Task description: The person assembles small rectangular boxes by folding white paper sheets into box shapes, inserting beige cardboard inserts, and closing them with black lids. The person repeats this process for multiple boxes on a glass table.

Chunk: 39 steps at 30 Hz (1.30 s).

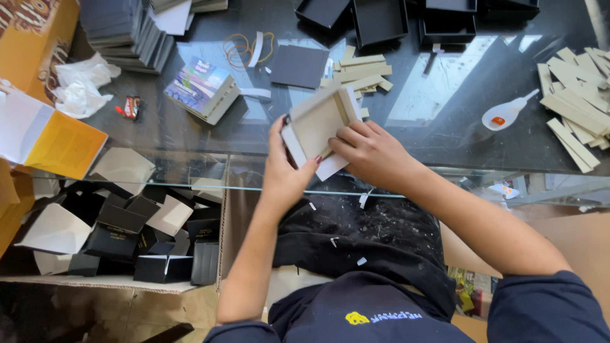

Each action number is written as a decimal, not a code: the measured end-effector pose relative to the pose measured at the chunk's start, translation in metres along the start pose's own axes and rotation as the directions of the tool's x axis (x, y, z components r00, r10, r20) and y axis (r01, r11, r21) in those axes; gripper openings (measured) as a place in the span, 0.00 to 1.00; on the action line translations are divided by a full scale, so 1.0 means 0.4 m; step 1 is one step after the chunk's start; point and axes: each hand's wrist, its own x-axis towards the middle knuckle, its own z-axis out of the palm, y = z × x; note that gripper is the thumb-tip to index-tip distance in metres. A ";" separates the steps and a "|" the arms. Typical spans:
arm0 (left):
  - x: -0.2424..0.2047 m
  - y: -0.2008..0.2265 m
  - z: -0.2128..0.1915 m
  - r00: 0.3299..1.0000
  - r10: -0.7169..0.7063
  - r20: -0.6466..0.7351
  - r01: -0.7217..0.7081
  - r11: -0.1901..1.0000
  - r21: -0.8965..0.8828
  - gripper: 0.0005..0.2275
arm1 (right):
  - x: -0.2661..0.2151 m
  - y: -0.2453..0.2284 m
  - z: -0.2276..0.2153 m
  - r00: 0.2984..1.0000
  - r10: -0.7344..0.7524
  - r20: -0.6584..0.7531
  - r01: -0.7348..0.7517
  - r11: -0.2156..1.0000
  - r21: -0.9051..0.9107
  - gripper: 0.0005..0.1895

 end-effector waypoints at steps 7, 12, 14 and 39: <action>-0.040 -0.048 0.087 0.933 0.349 -0.085 -0.206 0.714 0.669 0.29 | -0.009 -0.107 -0.040 0.965 0.253 0.076 -0.234 0.952 -0.196 0.18; -0.032 -0.114 0.082 0.899 0.435 -0.045 -0.257 0.609 0.751 0.24 | -0.030 -0.087 0.010 0.925 0.304 0.229 -0.283 0.951 -0.121 0.11; -0.035 -0.111 0.074 0.893 0.447 -0.056 -0.245 0.586 0.773 0.22 | -0.002 -0.071 -0.023 0.881 0.321 0.348 -0.335 0.942 -0.023 0.11; 0.009 -0.039 0.046 0.980 0.190 0.055 -0.188 0.807 0.560 0.16 | -0.084 0.037 -0.038 0.754 0.640 -0.150 -0.469 0.683 0.560 0.26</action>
